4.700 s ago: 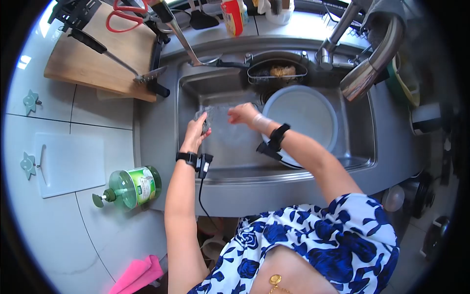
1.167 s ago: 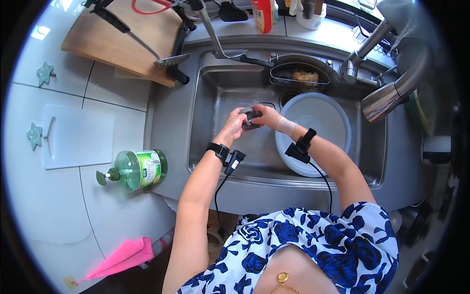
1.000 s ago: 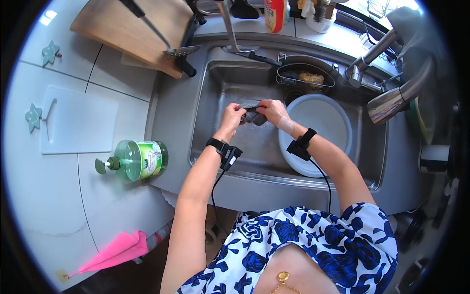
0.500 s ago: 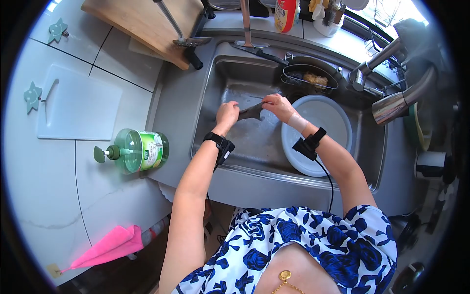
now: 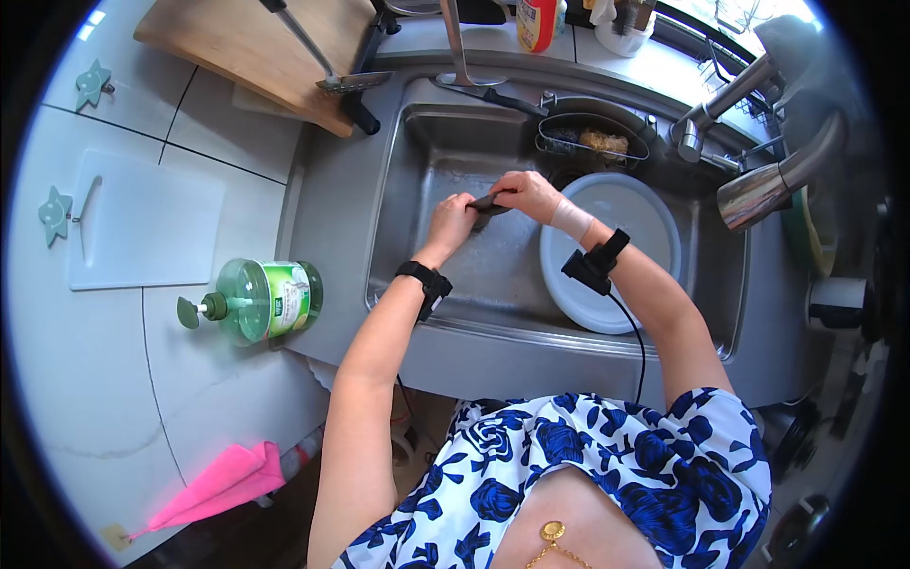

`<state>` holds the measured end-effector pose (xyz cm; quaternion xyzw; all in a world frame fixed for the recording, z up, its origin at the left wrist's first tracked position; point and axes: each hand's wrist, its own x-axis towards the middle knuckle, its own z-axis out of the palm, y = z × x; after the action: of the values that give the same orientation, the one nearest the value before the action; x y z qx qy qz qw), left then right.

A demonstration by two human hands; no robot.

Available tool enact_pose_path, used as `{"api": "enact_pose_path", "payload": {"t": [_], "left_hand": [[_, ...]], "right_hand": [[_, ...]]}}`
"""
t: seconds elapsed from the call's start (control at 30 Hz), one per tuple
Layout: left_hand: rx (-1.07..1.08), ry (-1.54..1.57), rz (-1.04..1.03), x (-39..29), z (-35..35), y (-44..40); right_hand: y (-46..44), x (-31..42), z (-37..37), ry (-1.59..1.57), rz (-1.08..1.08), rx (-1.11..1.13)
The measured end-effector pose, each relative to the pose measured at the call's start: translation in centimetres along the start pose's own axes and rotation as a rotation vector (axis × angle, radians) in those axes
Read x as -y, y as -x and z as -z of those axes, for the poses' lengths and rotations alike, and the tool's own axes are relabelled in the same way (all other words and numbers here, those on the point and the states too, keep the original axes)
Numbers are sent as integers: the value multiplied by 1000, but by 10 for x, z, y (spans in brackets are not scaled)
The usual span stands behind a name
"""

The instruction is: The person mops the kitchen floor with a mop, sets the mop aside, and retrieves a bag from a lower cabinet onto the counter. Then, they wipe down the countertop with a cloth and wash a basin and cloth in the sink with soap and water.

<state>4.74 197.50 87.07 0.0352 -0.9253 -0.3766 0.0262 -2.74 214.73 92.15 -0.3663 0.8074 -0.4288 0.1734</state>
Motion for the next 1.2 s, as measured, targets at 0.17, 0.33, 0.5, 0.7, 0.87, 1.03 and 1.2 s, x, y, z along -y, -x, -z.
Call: {"api": "enact_pose_path", "payload": {"t": [0.17, 0.33, 0.5, 0.7, 0.87, 1.03, 1.2], "left_hand": [[28, 86, -33, -19, 21, 0], [158, -141, -211, -33, 25, -8], [97, -40, -144, -38, 19, -9], [-56, -58, -95, -23, 8, -15], [-96, 14, -94, -26, 8, -24], [63, 875, 476, 0, 5, -40], [186, 1283, 355, -28, 26, -35]], "right_hand": [[2, -7, 23, -69, -188, -237], [11, -33, 17, 83, -222, -437], [26, -45, 29, -402, -361, -425], [27, -63, 16, -631, -423, -377], [40, -64, 24, -149, -408, -460], [80, -123, 29, -449, -761, -574], [138, -188, 27, -690, -1190, -655]]}}
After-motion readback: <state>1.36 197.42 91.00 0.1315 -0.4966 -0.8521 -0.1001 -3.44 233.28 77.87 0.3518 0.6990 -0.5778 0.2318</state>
